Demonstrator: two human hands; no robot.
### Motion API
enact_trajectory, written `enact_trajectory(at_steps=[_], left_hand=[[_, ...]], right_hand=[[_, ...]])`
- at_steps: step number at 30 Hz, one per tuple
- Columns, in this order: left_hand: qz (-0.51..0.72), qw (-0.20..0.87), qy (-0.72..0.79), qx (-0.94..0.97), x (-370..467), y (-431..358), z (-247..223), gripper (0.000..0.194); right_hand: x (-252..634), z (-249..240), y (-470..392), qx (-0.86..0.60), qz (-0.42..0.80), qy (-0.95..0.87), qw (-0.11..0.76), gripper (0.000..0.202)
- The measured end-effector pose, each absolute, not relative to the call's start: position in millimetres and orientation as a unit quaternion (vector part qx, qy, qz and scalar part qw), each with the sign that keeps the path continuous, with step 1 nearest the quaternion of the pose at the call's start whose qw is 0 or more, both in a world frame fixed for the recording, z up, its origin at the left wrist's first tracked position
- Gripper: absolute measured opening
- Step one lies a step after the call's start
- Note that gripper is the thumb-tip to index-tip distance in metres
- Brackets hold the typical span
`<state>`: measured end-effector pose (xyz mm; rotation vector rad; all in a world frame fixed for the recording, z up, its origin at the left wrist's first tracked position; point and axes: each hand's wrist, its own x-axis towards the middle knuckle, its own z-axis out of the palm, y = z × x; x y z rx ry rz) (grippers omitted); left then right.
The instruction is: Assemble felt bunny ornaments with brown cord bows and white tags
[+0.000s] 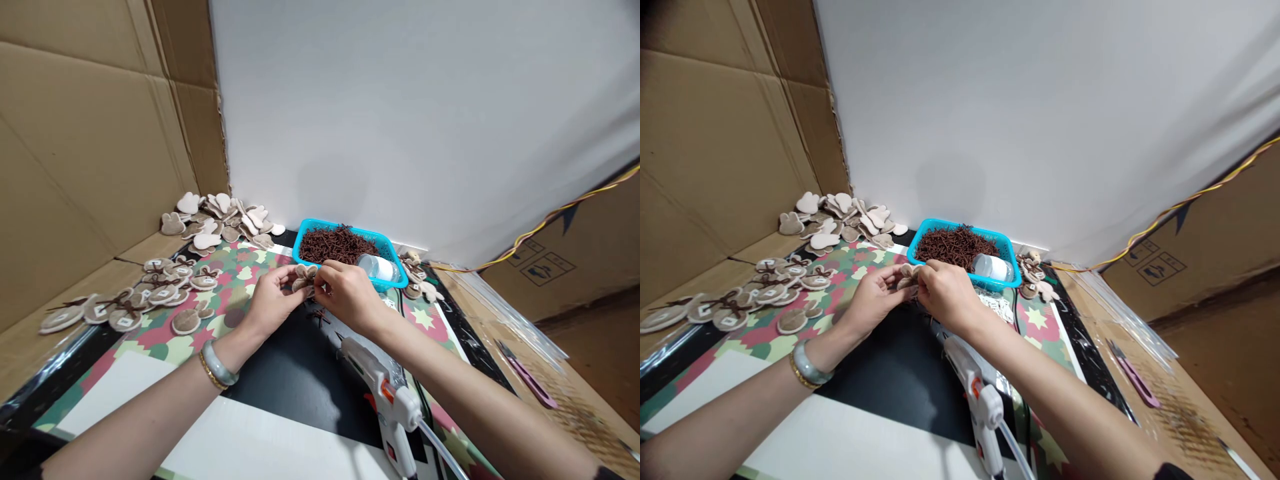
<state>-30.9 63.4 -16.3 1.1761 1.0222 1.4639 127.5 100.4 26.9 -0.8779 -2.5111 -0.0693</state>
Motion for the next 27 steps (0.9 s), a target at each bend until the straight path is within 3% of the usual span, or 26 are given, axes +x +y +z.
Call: enact_trajectory(at_steps=[6, 14, 19, 27], left_hand=[[0.603, 0.521, 0.382, 0.469, -30, 61, -10, 0.023], [0.61, 0.534, 0.374, 0.451, -29, 63, -14, 0.029], [0.607, 0.539, 0.366, 0.455, -28, 63, -14, 0.027], [0.613, 0.56, 0.349, 0.435, -28, 64, -14, 0.024]], right_hand=[[128, 26, 99, -0.306, -0.035, -0.915, 0.262, 0.014], [141, 36, 97, -0.398, 0.214, -0.811, 0.371, 0.005], [142, 32, 102, -0.41, 0.293, -0.788, 0.353, 0.017], [140, 33, 94, -0.351, 0.222, -0.822, 0.39, 0.012]])
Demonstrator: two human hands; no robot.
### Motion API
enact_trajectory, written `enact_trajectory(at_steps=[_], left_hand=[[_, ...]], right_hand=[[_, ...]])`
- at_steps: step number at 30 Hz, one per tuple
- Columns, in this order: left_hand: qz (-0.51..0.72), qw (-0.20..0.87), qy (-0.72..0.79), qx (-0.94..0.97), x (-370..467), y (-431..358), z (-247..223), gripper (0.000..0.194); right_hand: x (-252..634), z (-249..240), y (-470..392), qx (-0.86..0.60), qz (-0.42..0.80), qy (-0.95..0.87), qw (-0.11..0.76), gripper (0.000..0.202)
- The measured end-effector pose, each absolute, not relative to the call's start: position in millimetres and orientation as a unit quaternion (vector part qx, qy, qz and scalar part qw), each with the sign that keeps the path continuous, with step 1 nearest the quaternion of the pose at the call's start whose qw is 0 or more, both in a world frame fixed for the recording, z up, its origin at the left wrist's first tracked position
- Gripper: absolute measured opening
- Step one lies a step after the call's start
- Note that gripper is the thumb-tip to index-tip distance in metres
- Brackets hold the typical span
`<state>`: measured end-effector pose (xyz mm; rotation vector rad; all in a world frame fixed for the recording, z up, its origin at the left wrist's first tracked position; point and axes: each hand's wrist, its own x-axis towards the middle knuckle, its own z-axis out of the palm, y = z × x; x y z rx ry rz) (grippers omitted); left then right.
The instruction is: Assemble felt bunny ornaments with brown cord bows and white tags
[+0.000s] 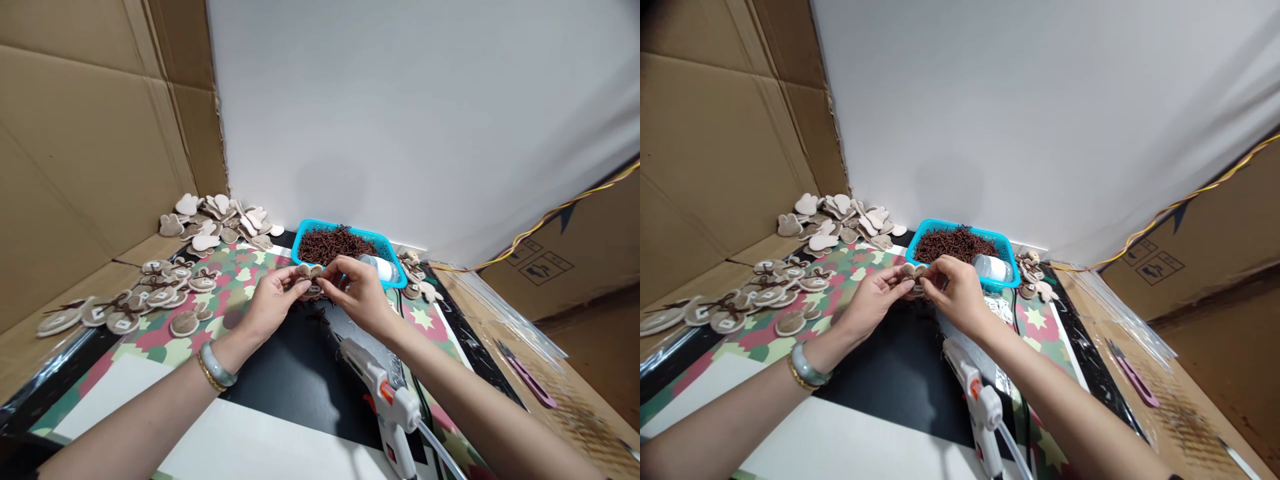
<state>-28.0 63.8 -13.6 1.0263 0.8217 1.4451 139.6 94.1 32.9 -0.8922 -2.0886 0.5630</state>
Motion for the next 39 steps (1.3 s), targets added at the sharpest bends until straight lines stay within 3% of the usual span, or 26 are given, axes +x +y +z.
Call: enact_trajectory(at_steps=[21, 30, 39], left_hand=[[0.613, 0.544, 0.359, 0.447, -27, 62, -18, 0.025], [0.593, 0.601, 0.334, 0.419, -28, 57, -10, 0.023], [0.625, 0.55, 0.382, 0.401, -30, 63, -14, 0.027]], right_hand=[[135, 18, 92, -0.369, 0.342, -0.75, 0.43, 0.018], [135, 13, 95, -0.374, 0.348, -0.742, 0.435, 0.02], [139, 11, 97, -0.377, 0.386, -0.729, 0.422, 0.02]])
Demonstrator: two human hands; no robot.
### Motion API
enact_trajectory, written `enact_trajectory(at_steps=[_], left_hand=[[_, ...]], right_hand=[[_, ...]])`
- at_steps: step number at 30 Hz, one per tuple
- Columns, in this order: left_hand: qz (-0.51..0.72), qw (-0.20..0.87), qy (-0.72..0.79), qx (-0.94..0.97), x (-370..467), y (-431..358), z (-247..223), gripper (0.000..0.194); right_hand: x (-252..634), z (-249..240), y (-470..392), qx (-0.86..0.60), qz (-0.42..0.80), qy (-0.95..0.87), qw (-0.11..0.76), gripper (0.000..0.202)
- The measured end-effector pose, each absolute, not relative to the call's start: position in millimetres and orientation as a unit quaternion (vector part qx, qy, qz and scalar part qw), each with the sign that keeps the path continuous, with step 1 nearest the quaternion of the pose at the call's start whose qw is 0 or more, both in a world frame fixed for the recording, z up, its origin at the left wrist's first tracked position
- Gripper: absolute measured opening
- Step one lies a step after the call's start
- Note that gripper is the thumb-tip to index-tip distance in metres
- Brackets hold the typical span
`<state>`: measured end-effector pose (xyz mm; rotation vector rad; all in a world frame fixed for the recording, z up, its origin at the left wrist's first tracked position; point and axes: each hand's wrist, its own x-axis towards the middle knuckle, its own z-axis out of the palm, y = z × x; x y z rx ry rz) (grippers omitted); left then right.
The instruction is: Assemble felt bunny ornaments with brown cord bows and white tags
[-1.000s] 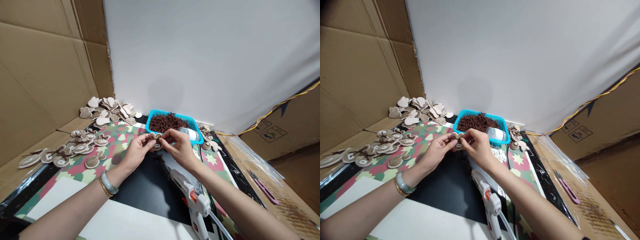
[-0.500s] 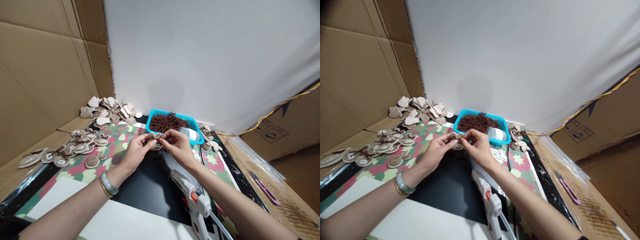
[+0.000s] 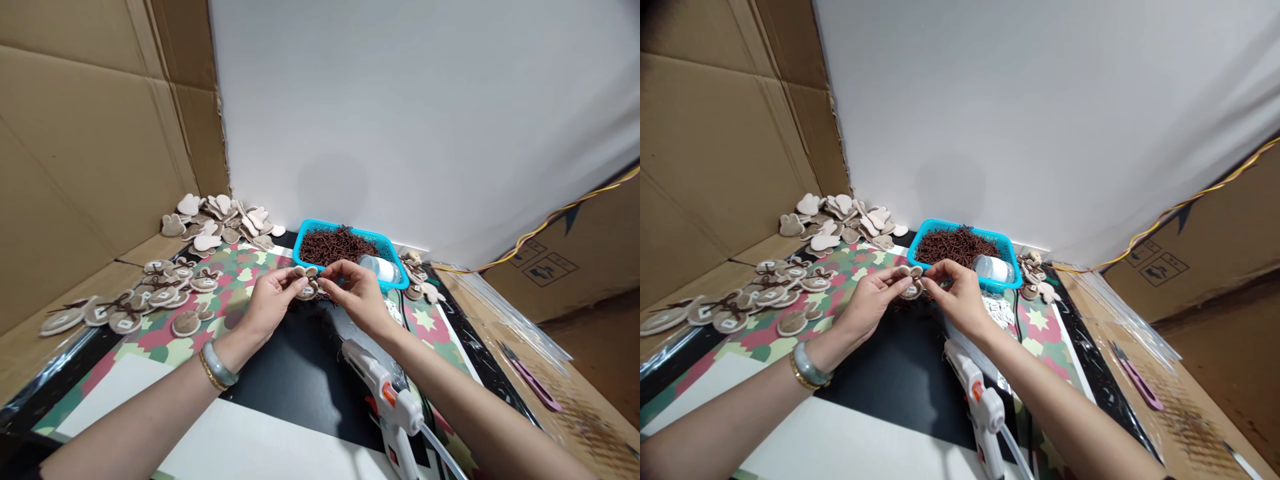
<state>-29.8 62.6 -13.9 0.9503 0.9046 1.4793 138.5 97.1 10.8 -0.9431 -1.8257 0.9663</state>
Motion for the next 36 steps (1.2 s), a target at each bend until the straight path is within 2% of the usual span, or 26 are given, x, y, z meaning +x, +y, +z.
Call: enact_trajectory(at_steps=[4, 9, 14, 23, 32, 36], left_hand=[[0.647, 0.538, 0.389, 0.374, -32, 64, -11, 0.029], [0.644, 0.584, 0.372, 0.326, -34, 66, -12, 0.033], [0.646, 0.61, 0.37, 0.271, -36, 67, -17, 0.028], [0.634, 0.555, 0.397, 0.364, -33, 67, -19, 0.039], [0.636, 0.524, 0.426, 0.373, -34, 71, -24, 0.036], [0.642, 0.526, 0.423, 0.364, -36, 71, -23, 0.035]], right_hand=[[153, 18, 102, -0.394, 0.394, -0.719, 0.415, 0.02], [182, 28, 104, -0.419, 0.399, -0.712, 0.398, 0.02], [213, 27, 94, -0.444, 0.425, -0.685, 0.39, 0.026], [260, 4, 58, -0.463, 0.469, -0.659, 0.362, 0.027], [273, -4, 52, -0.491, 0.451, -0.625, 0.408, 0.03], [276, -12, 53, -0.492, 0.444, -0.639, 0.39, 0.031]])
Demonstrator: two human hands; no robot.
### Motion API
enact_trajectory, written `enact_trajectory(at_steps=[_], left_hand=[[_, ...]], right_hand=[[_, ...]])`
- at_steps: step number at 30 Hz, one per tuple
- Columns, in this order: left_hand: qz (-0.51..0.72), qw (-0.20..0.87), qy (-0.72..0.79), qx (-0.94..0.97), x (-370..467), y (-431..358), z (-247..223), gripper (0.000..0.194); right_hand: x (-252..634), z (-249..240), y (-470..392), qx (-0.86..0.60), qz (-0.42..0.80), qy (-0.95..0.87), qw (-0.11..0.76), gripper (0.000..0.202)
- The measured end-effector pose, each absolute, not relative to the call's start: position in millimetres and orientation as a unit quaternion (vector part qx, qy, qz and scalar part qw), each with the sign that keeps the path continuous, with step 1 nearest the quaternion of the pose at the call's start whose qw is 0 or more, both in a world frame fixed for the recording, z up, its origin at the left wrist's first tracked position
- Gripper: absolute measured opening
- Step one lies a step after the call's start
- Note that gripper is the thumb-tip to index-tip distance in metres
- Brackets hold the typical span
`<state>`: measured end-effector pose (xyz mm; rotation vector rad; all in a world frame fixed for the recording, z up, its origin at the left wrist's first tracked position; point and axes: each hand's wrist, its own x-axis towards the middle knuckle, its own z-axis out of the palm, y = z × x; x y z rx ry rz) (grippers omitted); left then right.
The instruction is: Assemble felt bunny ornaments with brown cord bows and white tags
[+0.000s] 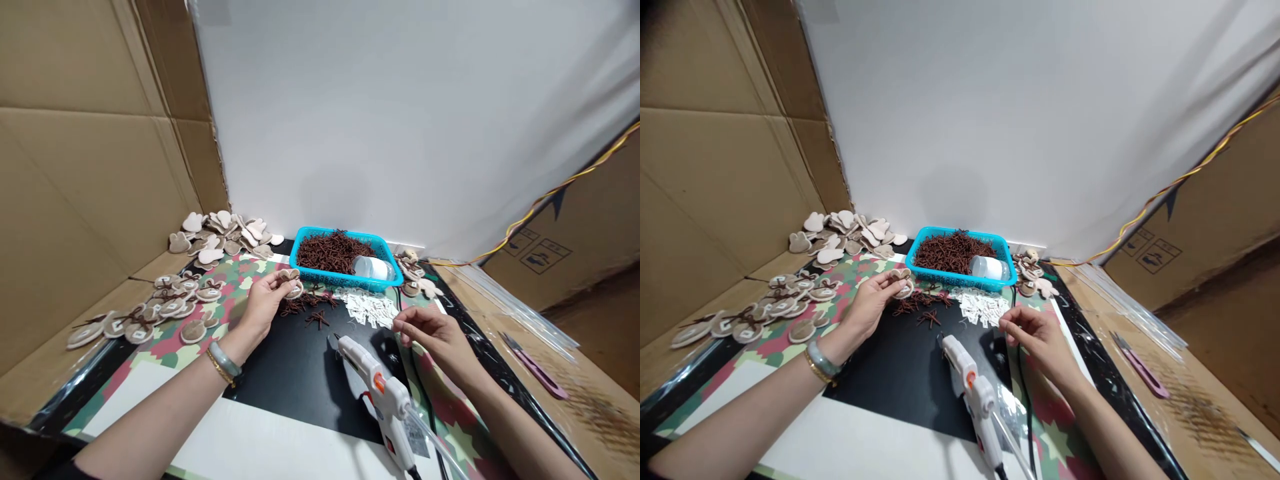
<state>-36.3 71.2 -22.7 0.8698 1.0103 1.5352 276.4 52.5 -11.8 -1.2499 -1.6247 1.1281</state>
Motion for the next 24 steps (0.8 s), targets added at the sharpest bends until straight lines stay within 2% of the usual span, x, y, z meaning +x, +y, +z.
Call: enact_trajectory(at_steps=[9, 18, 24], left_hand=[[0.661, 0.561, 0.407, 0.288, -42, 77, -25, 0.027], [0.674, 0.555, 0.404, 0.272, -41, 76, -27, 0.022], [0.633, 0.554, 0.42, 0.34, -39, 72, -22, 0.03]], right_hand=[[281, -22, 48, -0.489, 0.432, -0.669, 0.356, 0.037], [284, -32, 49, -0.489, 0.396, -0.703, 0.33, 0.033], [285, -28, 48, -0.475, 0.347, -0.725, 0.358, 0.029]])
